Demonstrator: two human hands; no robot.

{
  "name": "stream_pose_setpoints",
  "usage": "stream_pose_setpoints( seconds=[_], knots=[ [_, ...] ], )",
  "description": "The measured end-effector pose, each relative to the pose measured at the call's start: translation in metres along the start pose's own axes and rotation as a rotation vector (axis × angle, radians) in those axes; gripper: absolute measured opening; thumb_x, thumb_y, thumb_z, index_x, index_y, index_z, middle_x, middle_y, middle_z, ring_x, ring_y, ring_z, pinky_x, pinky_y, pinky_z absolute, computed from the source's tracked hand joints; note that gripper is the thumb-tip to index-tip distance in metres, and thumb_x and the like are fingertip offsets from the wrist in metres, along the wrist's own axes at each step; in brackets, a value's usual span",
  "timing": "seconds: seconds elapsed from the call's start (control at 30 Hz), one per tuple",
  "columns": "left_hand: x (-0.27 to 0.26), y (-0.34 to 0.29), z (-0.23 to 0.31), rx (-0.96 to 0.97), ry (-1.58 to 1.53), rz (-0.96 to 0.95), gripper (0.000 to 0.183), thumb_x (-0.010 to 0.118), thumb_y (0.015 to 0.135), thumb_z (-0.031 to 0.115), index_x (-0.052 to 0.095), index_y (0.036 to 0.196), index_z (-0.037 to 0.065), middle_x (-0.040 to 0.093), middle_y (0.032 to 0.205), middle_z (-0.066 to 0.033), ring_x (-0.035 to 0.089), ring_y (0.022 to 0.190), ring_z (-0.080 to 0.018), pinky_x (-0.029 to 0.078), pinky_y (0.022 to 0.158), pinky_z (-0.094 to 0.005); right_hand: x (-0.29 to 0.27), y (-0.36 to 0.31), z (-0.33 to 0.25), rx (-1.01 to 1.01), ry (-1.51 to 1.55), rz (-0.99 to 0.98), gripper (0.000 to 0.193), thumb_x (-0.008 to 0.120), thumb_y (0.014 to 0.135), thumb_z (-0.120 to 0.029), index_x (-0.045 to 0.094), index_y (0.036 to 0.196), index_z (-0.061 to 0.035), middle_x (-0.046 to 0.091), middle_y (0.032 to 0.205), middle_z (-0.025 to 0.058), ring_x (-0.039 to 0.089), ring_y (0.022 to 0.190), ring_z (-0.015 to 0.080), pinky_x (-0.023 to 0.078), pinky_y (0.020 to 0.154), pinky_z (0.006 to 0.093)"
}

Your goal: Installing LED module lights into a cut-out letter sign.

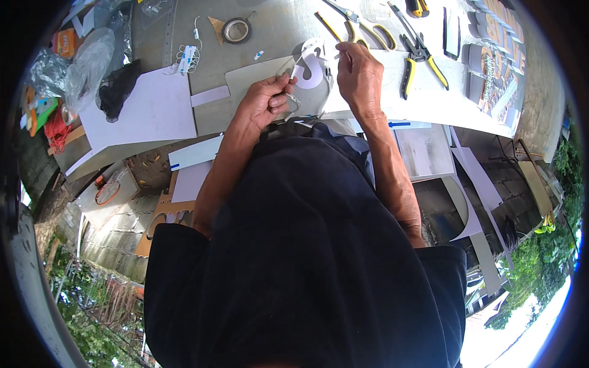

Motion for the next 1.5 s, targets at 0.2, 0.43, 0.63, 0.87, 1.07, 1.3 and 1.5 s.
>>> stream_pose_setpoints(
  seconds=[0.2, 0.43, 0.63, 0.87, 1.07, 1.3, 1.5],
  knots=[
    [0.013, -0.001, 0.013, 0.149, -0.001, -0.031, 0.022, 0.067, 0.102, 0.018, 0.070, 0.107, -0.003, 0.067, 0.084, -0.0032, 0.047, 0.057, -0.0032, 0.035, 0.047, -0.0205, -0.050, 0.032, 0.027, -0.173, -0.315, 0.230, 0.025, 0.059, 0.095, -0.001, 0.074, 0.114, -0.0060, 0.074, 0.114, 0.0153, 0.076, 0.092, 0.0273, 0.061, 0.083, 0.0374],
    [0.007, -0.011, 0.048, 0.579, 0.587, 0.289, 0.023, 0.079, 0.092, 0.018, 0.076, 0.102, -0.003, 0.072, 0.077, -0.0037, 0.059, 0.062, -0.0079, 0.044, 0.055, -0.0236, 0.004, 0.023, 0.000, -0.540, -0.300, -0.170, 0.035, 0.073, 0.089, -0.008, 0.070, 0.124, -0.0131, 0.067, 0.130, 0.0040, 0.061, 0.124, 0.0258, 0.049, 0.107, 0.0417],
    [0.010, -0.028, 0.080, 0.759, 1.214, 0.585, 0.018, 0.077, 0.092, 0.024, 0.080, 0.098, 0.007, 0.074, 0.074, -0.0095, 0.068, 0.065, -0.0161, 0.051, 0.063, -0.0293, 0.050, 0.041, -0.002, -0.767, -0.599, -0.394, 0.055, 0.077, 0.087, -0.009, 0.062, 0.139, -0.0193, 0.060, 0.141, 0.0007, 0.054, 0.131, 0.0230, 0.041, 0.114, 0.0402],
    [0.025, -0.047, 0.089, 1.244, 1.565, 0.800, 0.018, 0.078, 0.089, 0.029, 0.080, 0.089, 0.011, 0.071, 0.072, -0.0098, 0.066, 0.062, -0.0299, 0.050, 0.060, -0.0382, 0.056, 0.023, -0.013, -0.683, -0.612, -0.404, 0.052, 0.083, 0.087, -0.033, 0.066, 0.132, -0.0137, 0.064, 0.121, 0.0074, 0.061, 0.114, 0.0243, 0.052, 0.093, 0.0406],
    [0.026, -0.039, 0.084, 1.215, 1.370, 0.592, 0.017, 0.082, 0.086, 0.025, 0.080, 0.091, 0.009, 0.069, 0.070, -0.0078, 0.065, 0.062, -0.0226, 0.050, 0.059, -0.0351, 0.052, -0.014, -0.001, -0.453, -0.547, -0.299, 0.047, 0.079, 0.086, -0.047, 0.066, 0.103, -0.0040, 0.060, 0.096, 0.0109, 0.060, 0.097, 0.0268, 0.047, 0.082, 0.0427],
    [0.023, -0.032, 0.053, 1.177, 1.261, 0.487, 0.018, 0.080, 0.086, 0.027, 0.080, 0.089, 0.009, 0.071, 0.073, -0.0085, 0.066, 0.069, -0.0274, 0.051, 0.065, -0.0390, 0.030, -0.008, 0.001, -0.422, -0.030, -0.272, 0.038, 0.081, 0.086, -0.026, 0.070, 0.115, -0.0053, 0.067, 0.109, 0.0124, 0.065, 0.104, 0.0336, 0.054, 0.090, 0.0437],
    [0.026, -0.031, 0.040, 1.278, 1.318, 0.557, 0.016, 0.079, 0.086, 0.025, 0.077, 0.085, 0.009, 0.071, 0.073, -0.0062, 0.064, 0.069, -0.0277, 0.050, 0.066, -0.0392, 0.034, -0.002, 0.012, -0.396, 0.012, -0.451, 0.042, 0.081, 0.086, -0.018, 0.070, 0.127, -0.0140, 0.066, 0.123, 0.0090, 0.064, 0.112, 0.0299, 0.053, 0.094, 0.0434]
  ],
)
Point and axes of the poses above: each hand's wrist, its own y-axis towards the middle knuckle, its own x-axis out of the palm, z = x × y, the point moved 6 cm from there along y, towards the middle knuckle
